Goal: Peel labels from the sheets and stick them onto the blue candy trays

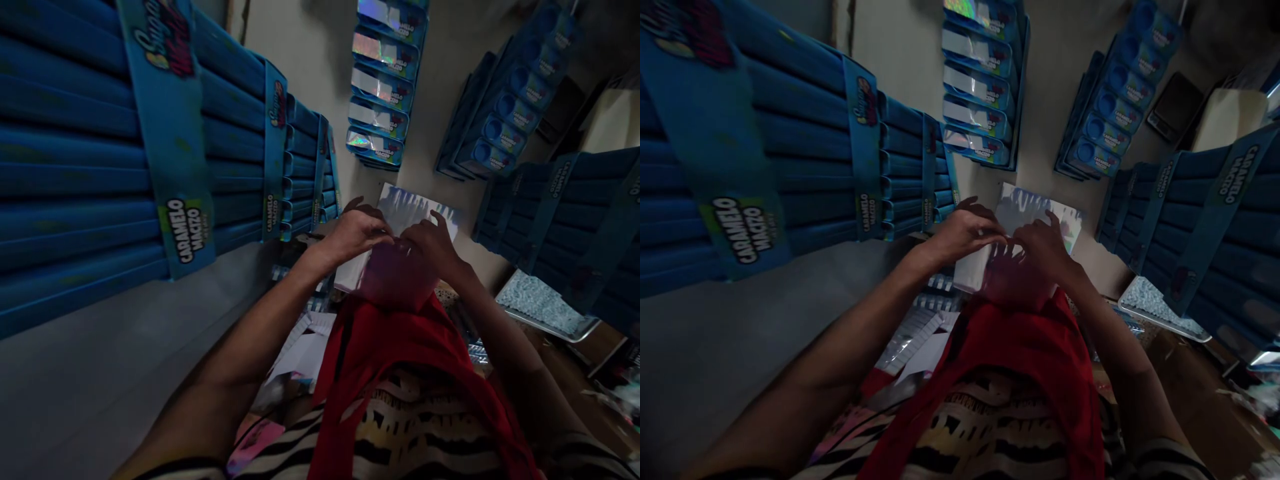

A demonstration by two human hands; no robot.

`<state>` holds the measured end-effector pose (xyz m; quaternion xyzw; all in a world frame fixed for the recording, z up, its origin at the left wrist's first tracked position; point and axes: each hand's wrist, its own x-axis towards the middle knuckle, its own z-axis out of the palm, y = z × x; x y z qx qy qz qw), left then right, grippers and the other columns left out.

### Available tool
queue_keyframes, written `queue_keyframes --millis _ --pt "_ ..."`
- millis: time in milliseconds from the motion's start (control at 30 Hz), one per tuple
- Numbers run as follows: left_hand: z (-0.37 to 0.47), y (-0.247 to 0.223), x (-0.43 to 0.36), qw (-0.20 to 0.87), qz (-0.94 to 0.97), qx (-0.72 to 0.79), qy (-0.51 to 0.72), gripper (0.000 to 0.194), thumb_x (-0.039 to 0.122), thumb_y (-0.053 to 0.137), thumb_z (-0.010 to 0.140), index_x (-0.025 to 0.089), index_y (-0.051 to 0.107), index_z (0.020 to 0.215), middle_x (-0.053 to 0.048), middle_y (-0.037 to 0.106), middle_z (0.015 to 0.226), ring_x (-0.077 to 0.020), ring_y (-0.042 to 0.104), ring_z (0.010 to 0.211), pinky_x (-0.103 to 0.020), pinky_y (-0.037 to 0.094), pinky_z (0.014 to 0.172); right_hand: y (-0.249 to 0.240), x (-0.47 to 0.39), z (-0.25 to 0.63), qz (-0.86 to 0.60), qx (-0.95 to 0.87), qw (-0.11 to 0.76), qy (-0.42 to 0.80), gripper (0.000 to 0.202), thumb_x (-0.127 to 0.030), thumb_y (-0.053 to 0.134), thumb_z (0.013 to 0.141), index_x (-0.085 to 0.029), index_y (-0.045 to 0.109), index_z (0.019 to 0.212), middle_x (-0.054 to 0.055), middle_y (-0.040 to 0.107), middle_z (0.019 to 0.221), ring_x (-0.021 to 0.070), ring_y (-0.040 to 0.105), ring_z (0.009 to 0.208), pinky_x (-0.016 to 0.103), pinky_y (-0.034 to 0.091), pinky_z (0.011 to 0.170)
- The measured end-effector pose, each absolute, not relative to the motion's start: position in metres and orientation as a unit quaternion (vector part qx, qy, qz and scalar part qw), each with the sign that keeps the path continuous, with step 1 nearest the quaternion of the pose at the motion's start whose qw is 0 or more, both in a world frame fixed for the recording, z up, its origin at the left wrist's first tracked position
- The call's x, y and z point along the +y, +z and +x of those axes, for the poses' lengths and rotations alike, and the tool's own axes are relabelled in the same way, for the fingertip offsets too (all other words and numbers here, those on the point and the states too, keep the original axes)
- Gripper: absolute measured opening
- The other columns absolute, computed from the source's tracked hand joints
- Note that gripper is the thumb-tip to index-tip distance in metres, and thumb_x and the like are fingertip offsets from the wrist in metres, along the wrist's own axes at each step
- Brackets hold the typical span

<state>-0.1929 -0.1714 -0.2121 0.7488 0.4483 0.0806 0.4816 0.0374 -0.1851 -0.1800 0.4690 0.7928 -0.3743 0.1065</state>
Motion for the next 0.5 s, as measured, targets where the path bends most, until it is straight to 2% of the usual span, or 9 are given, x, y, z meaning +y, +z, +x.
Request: queue_keyframes --millis 133,267,367,500 --pt "-0.181 -0.209 -0.166 0.472 0.74 0.47 0.094 0.015 0.039 0.075 0.091 0.027 0.085 0.089 -0.001 0.081 0.084 -0.0188 0.073 0.084 -0.037 0.046 0.105 -0.164 -0.178 0.044 0.474 0.803 0.128 -0.336 0.027 -0.02 0.052 0.104 -0.025 0.078 0.098 0.003 0.079 0.095 0.0241 0.067 0.102 0.054 0.017 0.124" --pt "-0.166 -0.209 -0.155 0.432 0.772 0.463 0.065 0.016 0.036 0.073 0.091 0.028 0.086 0.097 -0.003 0.082 0.091 -0.0224 0.074 0.091 -0.032 0.051 0.087 -0.152 -0.166 0.065 0.486 0.799 0.159 -0.315 0.03 -0.016 0.05 0.102 -0.024 0.078 0.097 0.004 0.08 0.096 0.0245 0.067 0.102 0.057 0.018 0.125" --pt "-0.161 -0.21 -0.146 0.426 0.784 0.45 0.041 0.02 0.031 0.069 0.092 0.026 0.086 0.102 -0.004 0.082 0.097 -0.0234 0.074 0.096 -0.03 0.051 0.084 -0.156 -0.164 0.077 0.509 0.788 0.148 -0.312 0.029 -0.016 0.051 0.101 -0.024 0.079 0.1 0.004 0.081 0.099 0.0259 0.067 0.105 0.06 0.019 0.125" --pt "-0.157 -0.213 -0.139 0.478 0.746 0.463 0.021 0.02 0.028 0.067 0.091 0.025 0.086 0.098 -0.004 0.082 0.096 -0.023 0.074 0.092 -0.029 0.05 0.082 -0.174 -0.169 0.065 0.519 0.792 0.098 -0.304 0.028 -0.016 0.053 0.102 -0.024 0.075 0.117 0.007 0.08 0.106 0.0275 0.066 0.11 0.061 0.015 0.127"
